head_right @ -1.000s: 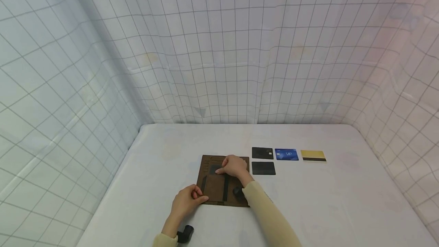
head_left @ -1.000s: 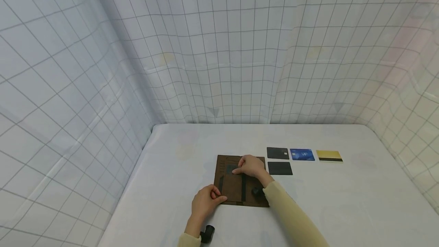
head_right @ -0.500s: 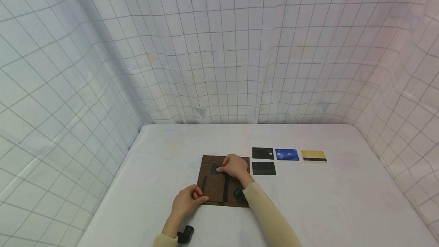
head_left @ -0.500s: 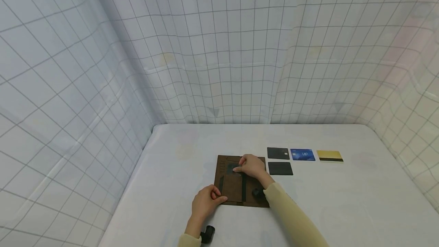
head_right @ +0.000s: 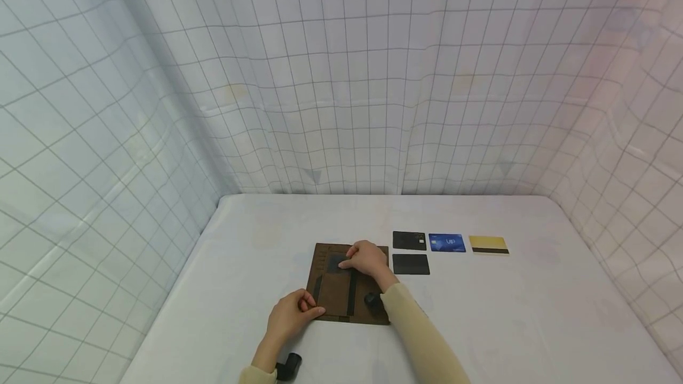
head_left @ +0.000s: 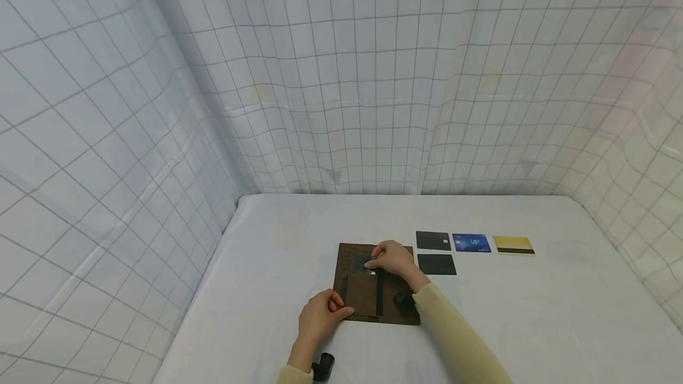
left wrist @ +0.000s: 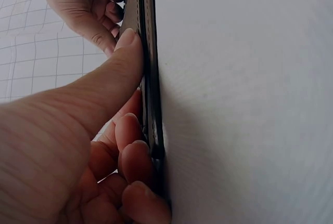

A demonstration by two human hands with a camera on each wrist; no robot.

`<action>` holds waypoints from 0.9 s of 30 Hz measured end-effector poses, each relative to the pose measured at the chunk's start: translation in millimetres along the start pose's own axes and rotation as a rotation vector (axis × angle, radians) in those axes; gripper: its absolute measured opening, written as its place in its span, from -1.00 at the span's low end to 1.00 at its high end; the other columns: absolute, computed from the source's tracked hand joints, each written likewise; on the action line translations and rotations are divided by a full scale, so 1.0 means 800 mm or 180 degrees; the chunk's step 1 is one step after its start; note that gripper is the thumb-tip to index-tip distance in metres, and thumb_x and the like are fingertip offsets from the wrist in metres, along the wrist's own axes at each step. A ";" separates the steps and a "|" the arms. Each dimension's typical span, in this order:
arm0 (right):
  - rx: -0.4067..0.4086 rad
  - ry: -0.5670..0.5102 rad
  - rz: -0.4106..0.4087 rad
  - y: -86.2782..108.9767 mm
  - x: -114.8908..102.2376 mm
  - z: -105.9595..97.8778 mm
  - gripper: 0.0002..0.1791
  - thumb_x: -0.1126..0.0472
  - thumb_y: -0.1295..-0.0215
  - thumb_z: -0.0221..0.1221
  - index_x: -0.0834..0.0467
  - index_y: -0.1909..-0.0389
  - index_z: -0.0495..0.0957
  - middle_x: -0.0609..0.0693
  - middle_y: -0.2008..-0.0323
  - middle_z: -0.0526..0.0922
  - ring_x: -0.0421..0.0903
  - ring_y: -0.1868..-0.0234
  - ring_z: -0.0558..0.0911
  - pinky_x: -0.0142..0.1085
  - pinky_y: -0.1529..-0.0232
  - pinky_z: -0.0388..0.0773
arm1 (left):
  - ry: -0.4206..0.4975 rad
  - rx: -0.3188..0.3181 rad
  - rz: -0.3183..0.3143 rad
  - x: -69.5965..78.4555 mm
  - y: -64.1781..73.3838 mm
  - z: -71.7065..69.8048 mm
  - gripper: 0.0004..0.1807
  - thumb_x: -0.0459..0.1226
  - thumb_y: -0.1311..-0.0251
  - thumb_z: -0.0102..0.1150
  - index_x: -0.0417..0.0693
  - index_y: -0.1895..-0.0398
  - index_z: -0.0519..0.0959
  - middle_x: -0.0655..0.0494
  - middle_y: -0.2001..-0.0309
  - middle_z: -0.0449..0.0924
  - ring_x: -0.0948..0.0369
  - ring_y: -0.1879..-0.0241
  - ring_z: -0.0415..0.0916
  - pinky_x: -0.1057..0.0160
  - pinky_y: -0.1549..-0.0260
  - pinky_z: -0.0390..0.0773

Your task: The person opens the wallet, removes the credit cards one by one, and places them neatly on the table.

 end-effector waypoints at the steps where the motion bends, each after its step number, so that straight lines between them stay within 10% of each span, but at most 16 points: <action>1: -0.0026 -0.0039 -0.0019 0.000 0.000 0.000 -0.65 -0.01 0.00 0.42 0.13 0.33 0.59 -0.10 0.46 0.53 -0.14 0.45 0.48 -0.21 0.40 0.44 | 0.0001 0.0000 -0.0001 0.000 0.000 0.000 -0.68 -0.03 0.06 0.44 0.05 0.51 0.49 0.27 0.61 0.30 0.31 0.62 0.23 0.29 0.62 0.25; 27: 0.0092 -0.0323 0.0001 0.003 0.006 -0.002 -0.71 0.09 -0.10 0.37 0.17 0.25 0.58 -0.07 0.46 0.51 -0.12 0.48 0.46 -0.24 0.45 0.41 | 0.0014 0.0044 0.0031 0.001 0.003 0.002 -0.68 -0.04 0.07 0.44 0.06 0.52 0.48 0.29 0.62 0.29 0.32 0.64 0.22 0.30 0.63 0.25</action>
Point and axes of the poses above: each hand's wrist, its own y-axis away from the middle knuckle, its own z-axis out of the palm, x = y × z, the point moved 6 cm from there along -y, towards the middle knuckle
